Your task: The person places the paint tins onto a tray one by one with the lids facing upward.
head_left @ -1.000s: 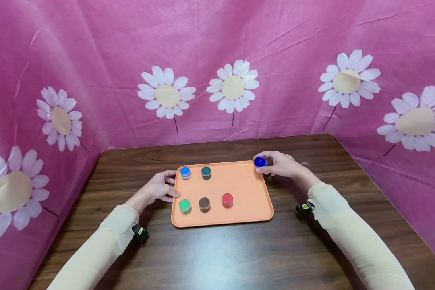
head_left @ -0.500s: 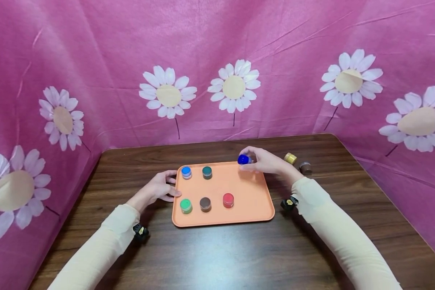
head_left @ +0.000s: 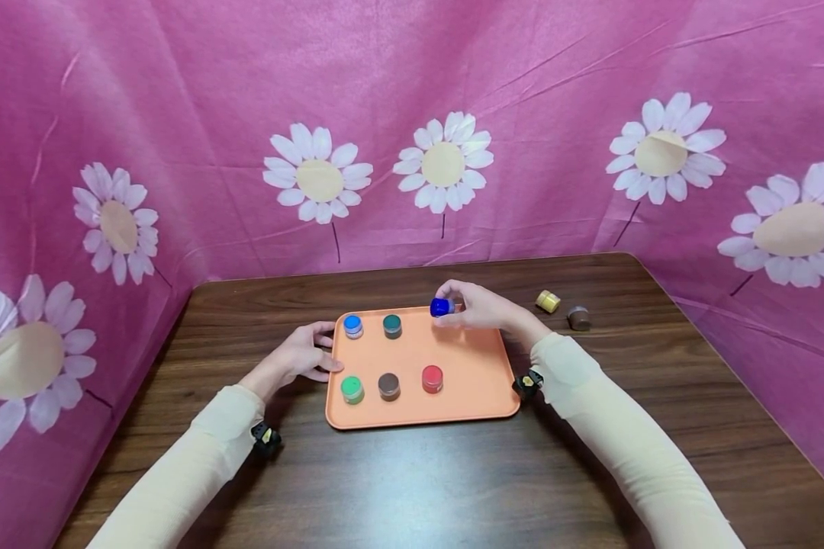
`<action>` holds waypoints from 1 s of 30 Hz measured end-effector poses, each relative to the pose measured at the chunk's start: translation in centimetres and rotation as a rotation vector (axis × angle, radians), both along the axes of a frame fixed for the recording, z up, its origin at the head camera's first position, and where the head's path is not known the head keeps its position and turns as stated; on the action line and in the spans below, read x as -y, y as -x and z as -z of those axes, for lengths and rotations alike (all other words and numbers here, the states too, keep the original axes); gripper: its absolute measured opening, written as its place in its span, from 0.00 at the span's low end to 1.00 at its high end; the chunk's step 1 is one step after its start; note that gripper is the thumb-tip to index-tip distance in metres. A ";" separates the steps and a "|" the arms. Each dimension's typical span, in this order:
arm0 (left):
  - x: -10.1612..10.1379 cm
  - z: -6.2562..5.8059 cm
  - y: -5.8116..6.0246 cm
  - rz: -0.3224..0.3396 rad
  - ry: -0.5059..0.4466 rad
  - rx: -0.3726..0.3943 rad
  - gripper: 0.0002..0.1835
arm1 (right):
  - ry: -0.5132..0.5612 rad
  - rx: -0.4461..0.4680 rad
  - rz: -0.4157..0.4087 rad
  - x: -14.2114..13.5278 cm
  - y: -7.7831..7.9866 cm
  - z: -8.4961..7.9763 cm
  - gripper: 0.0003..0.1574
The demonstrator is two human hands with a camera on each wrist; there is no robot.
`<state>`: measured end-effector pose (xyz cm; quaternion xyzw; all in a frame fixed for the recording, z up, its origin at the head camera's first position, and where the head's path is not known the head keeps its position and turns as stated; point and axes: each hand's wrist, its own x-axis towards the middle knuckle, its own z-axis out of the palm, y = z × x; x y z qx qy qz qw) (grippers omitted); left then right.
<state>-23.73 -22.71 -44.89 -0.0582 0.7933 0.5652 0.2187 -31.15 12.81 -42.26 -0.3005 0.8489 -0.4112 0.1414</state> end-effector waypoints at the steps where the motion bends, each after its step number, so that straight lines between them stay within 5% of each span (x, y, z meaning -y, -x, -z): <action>1: 0.0 0.0 0.0 0.001 0.001 0.000 0.47 | -0.008 -0.006 -0.005 0.1 0.1 0.1 0.26; 13: 0.0 -0.1 0.0 0.003 0.001 -0.008 0.48 | -0.053 0.096 -0.011 0.8 0.2 0.9 0.24; 30: -0.1 0.0 0.0 0.002 0.004 -0.006 0.47 | -0.105 0.059 0.005 0.9 0.5 1.6 0.26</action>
